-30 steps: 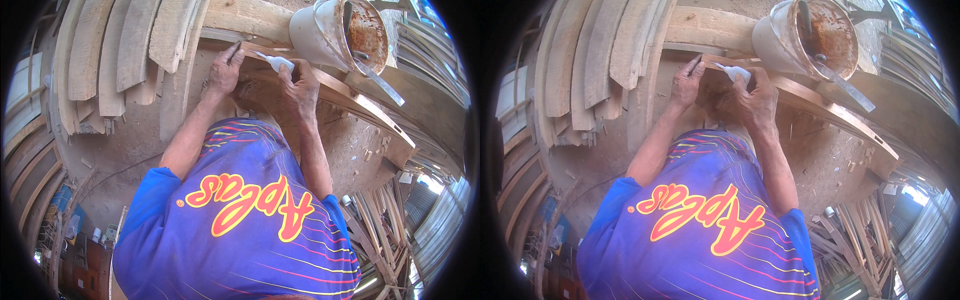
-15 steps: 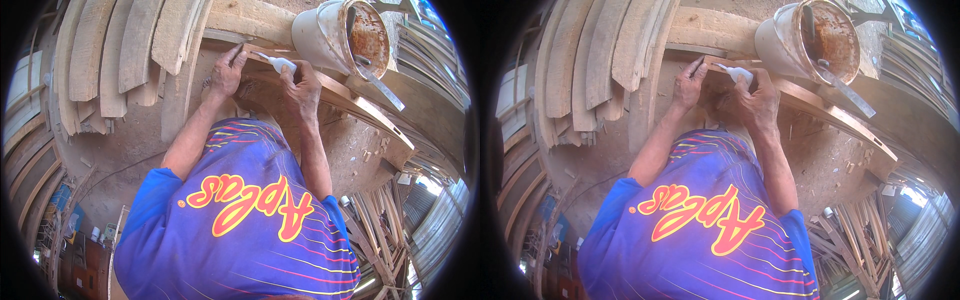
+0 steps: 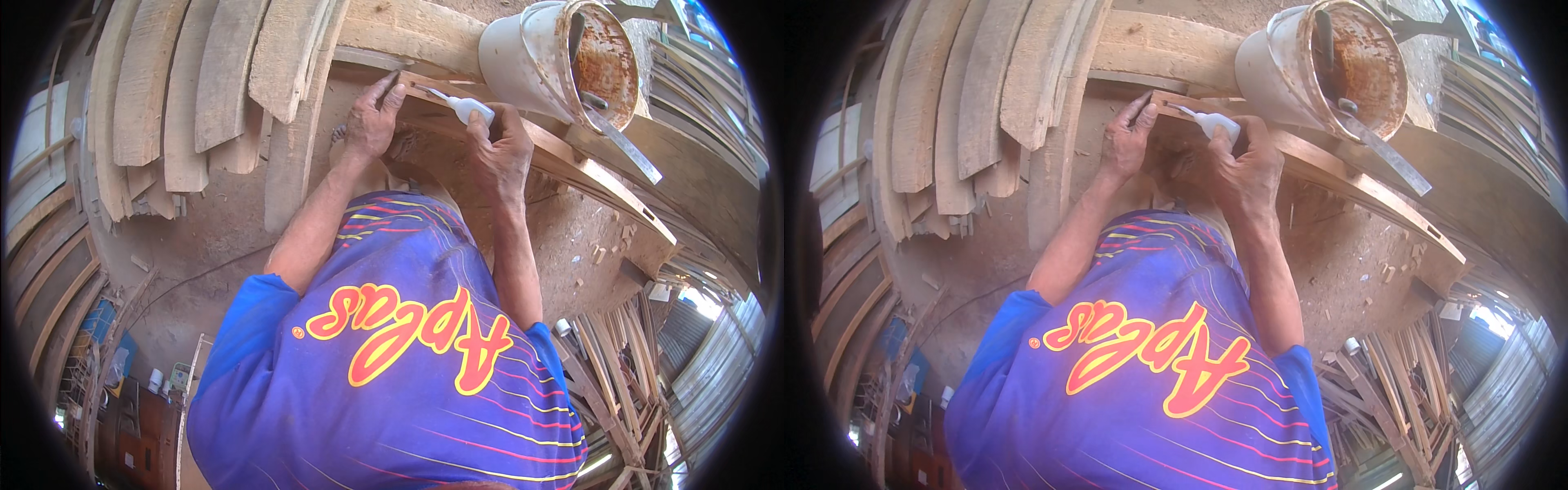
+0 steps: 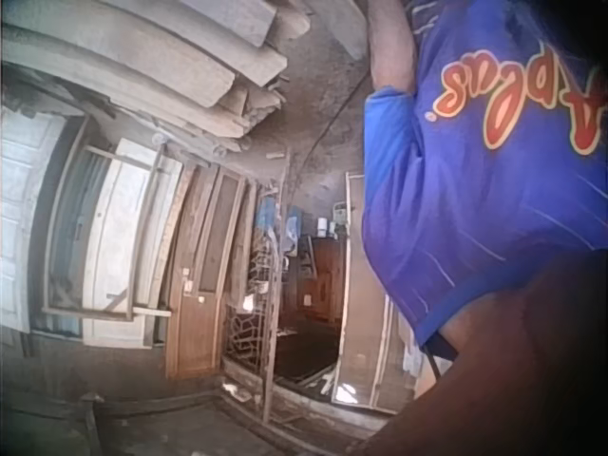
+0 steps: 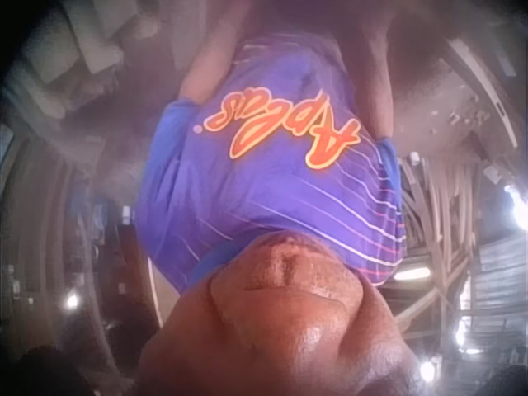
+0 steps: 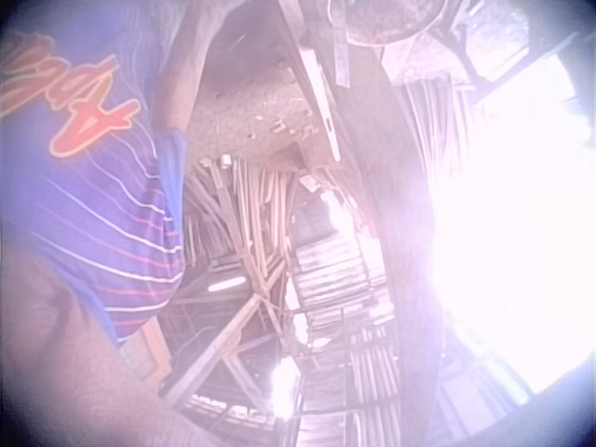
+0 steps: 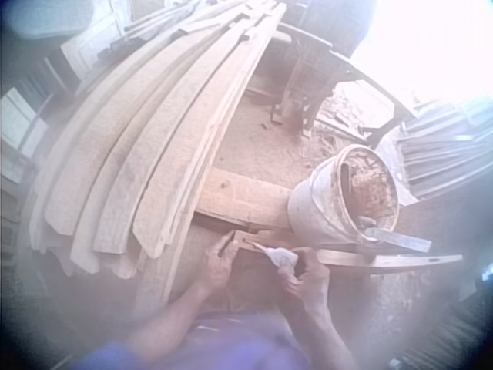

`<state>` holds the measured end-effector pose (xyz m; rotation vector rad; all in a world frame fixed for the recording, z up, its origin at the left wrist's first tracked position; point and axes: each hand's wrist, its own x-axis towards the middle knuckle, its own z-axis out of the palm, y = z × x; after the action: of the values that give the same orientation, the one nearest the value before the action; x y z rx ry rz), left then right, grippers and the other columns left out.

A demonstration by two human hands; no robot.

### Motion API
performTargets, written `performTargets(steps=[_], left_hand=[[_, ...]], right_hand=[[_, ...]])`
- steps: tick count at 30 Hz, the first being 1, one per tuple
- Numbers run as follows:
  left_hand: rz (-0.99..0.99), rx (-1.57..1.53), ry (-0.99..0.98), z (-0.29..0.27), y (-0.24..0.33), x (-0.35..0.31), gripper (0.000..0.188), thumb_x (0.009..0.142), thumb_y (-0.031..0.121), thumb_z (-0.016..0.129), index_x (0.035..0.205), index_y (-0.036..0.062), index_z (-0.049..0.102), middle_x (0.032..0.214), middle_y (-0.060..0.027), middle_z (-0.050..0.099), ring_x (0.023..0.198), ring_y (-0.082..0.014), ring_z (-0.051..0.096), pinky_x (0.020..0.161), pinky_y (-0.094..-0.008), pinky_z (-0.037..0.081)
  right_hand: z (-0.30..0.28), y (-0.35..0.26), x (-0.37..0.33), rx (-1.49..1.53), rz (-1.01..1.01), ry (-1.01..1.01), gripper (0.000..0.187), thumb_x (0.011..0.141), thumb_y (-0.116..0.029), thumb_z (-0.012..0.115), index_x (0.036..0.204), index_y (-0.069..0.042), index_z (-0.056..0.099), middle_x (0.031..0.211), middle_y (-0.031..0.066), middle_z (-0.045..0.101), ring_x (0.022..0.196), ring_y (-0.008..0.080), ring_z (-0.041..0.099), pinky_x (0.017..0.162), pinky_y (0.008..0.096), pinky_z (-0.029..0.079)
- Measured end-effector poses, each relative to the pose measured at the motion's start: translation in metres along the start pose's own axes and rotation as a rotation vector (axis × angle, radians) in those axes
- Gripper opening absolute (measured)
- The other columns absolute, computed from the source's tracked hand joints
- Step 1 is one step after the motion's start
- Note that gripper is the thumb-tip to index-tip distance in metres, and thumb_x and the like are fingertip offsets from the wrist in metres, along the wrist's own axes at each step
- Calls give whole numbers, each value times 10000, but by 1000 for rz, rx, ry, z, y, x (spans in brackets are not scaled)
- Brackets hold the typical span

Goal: The person applies glue from a squeeze bottle into the mortise joints of a wooden door frame, then rubs a small block of wood against the frame to sand or smooth the surface.

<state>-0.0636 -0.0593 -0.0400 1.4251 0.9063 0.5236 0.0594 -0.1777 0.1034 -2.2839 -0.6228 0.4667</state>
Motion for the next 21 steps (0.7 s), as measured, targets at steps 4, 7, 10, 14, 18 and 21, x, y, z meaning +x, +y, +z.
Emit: performTargets(steps=[4,7,10,14,18,21], left_hand=[[-13,-19,-7,0,1,-1,598,1066,482,623,1426,6,643,1354,-223,699,1291,-316,654,1091,-391,495],[-13,-30,-8,1,0,0,602,1066,480,626,1425,-3,641,1353,-225,699,1295,-309,651,1093,-390,493],[-16,-30,-9,1,0,0,607,1066,487,622,1425,-2,641,1361,-227,695,1299,-317,649,1098,-393,489],[-4,-18,-4,1,-5,0,620,1065,503,614,1426,1,642,1373,-228,691,1308,-328,643,1107,-397,482],[-9,-9,-10,0,0,0,623,1063,510,614,1423,3,645,1372,-228,691,1312,-332,641,1108,-399,482],[-30,-32,-11,0,0,0,621,1063,510,614,1421,3,646,1374,-228,690,1310,-334,642,1108,-401,482]], right_hand=[[0,5,-1,6,-30,34,186,961,-175,726,1050,-13,706,816,122,725,746,172,667,720,356,542],[-1,4,-1,6,-19,21,184,960,-173,727,1048,-12,706,814,125,726,736,175,666,712,358,541],[0,1,-2,27,-2,3,186,958,-173,728,1046,-10,705,806,126,726,724,181,667,707,359,541],[0,2,-2,8,-33,5,189,957,-173,728,1047,-9,704,796,127,725,713,185,667,701,360,540],[-1,4,-2,-22,-21,-7,195,979,-195,730,1063,-21,707,823,83,719,749,138,649,720,326,538],[-2,4,-3,-34,-6,-23,200,1001,-216,731,1079,-32,711,857,38,713,788,89,627,741,287,534]])
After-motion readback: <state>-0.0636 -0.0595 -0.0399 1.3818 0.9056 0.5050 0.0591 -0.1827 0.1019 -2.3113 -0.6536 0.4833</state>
